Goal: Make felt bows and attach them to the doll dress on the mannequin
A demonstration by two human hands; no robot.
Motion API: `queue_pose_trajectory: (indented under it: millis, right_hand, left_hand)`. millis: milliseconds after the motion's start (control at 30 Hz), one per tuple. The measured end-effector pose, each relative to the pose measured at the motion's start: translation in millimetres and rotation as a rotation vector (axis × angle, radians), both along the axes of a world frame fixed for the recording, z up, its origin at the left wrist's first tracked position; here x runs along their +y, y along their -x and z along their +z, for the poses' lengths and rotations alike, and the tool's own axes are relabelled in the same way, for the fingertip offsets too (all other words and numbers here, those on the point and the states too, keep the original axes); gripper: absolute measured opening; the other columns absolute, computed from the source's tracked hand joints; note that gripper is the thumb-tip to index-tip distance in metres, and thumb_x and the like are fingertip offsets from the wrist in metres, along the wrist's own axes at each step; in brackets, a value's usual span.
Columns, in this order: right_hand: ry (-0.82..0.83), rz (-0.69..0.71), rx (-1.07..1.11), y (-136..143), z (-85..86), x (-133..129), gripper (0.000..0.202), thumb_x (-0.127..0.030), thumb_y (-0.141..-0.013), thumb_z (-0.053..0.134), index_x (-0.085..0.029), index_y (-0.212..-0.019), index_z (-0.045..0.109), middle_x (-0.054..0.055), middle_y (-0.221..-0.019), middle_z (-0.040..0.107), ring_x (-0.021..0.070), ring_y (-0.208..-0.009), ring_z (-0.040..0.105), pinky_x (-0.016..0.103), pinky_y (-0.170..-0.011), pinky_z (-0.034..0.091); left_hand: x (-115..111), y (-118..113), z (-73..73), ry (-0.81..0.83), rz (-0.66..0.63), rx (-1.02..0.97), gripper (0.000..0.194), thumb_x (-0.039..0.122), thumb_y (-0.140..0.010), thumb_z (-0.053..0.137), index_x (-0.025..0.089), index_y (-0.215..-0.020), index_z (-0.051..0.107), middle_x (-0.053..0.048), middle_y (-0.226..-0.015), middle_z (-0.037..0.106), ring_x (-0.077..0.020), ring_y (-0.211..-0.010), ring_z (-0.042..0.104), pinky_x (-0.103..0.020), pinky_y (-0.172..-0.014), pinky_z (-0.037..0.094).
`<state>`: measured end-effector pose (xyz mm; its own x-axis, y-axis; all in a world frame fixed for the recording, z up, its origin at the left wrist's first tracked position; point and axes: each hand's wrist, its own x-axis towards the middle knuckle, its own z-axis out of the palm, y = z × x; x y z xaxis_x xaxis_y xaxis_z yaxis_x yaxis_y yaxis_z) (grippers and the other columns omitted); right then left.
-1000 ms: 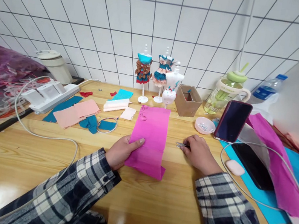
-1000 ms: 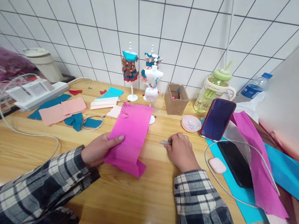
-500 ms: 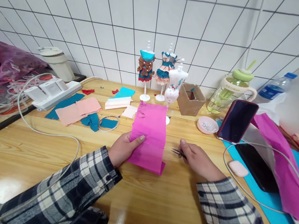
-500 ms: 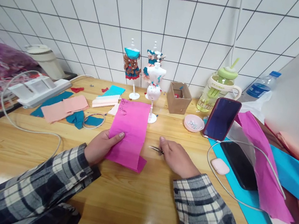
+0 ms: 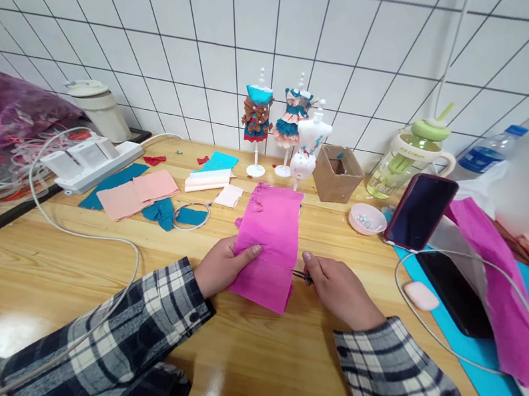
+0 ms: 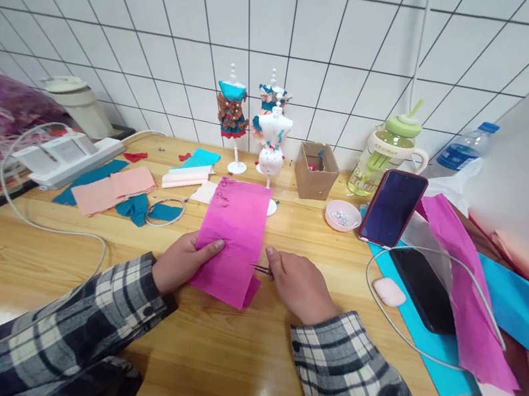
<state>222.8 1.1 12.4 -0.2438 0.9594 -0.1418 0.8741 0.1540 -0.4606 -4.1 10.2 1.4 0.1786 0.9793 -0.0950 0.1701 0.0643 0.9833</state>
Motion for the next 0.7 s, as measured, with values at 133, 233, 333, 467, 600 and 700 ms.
queue_pose_trajectory:
  millis: [133, 233, 333, 467, 600, 700]
  right_hand:
    - [-0.004, 0.014, -0.017, 2.4, 2.3, -0.7, 0.056, -0.050, -0.096, 0.015, -0.022, -0.075, 0.059, 0.005, -0.078, 0.068, 0.0181, -0.072, 0.059, 0.027, -0.063, 0.034]
    - [-0.018, 0.021, 0.000, 3.1, 2.6, -1.2, 0.054, -0.049, -0.097, 0.017, -0.022, -0.077, 0.059, 0.005, -0.083, 0.068, 0.0178, -0.076, 0.060, 0.026, -0.064, 0.034]
    - [-0.021, 0.013, -0.008, 3.7, 2.4, -1.2, 0.053, -0.048, -0.097, 0.017, -0.022, -0.078, 0.060, 0.005, -0.082, 0.068, 0.0174, -0.074, 0.059, 0.026, -0.064, 0.034]
    - [-0.025, 0.016, -0.039, 4.4, 3.3, -1.2, 0.052, -0.048, -0.097, 0.018, -0.023, -0.077, 0.059, 0.004, -0.079, 0.068, 0.0174, -0.072, 0.058, 0.026, -0.061, 0.033]
    - [-0.029, 0.005, -0.046, 3.9, 3.9, -1.9, 0.052, -0.047, -0.097, 0.018, -0.022, -0.075, 0.059, 0.004, -0.078, 0.067, 0.0170, -0.070, 0.057, 0.026, -0.060, 0.032]
    - [-0.026, -0.002, -0.057, 4.1, 3.9, -2.5, 0.052, -0.047, -0.096, 0.018, -0.022, -0.075, 0.058, 0.004, -0.078, 0.067, 0.0173, -0.070, 0.057, 0.026, -0.059, 0.031]
  left_hand:
    - [-0.2, -0.1, -0.4, 0.006, -0.022, 0.010, 0.034, 0.046, -0.077, 0.064, 0.015, -0.089, 0.070, -0.003, -0.090, 0.072, -0.0198, -0.077, 0.063, -0.026, -0.070, 0.047]
    - [-0.2, -0.2, -0.8, 0.021, -0.028, 0.006, 0.033, 0.046, -0.077, 0.063, 0.015, -0.089, 0.069, -0.003, -0.089, 0.072, -0.0193, -0.076, 0.063, -0.026, -0.069, 0.047]
    - [-0.3, -0.3, -1.2, 0.023, -0.019, -0.001, 0.033, 0.046, -0.077, 0.064, 0.015, -0.088, 0.069, -0.002, -0.088, 0.072, -0.0195, -0.076, 0.063, -0.026, -0.069, 0.047]
    - [-0.4, -0.4, -1.3, 0.018, -0.007, 0.000, 0.033, 0.046, -0.077, 0.064, 0.015, -0.088, 0.069, -0.003, -0.088, 0.072, -0.0200, -0.077, 0.063, -0.027, -0.070, 0.047]
    - [-0.2, -0.2, -1.7, -0.006, 0.017, 0.012, 0.033, 0.046, -0.076, 0.064, 0.016, -0.088, 0.070, -0.003, -0.087, 0.072, -0.0206, -0.078, 0.062, -0.028, -0.072, 0.047]
    - [-0.1, -0.2, -1.9, -0.008, 0.026, 0.011, 0.033, 0.046, -0.076, 0.064, 0.015, -0.088, 0.070, -0.003, -0.086, 0.072, -0.0205, -0.078, 0.062, -0.028, -0.073, 0.047]
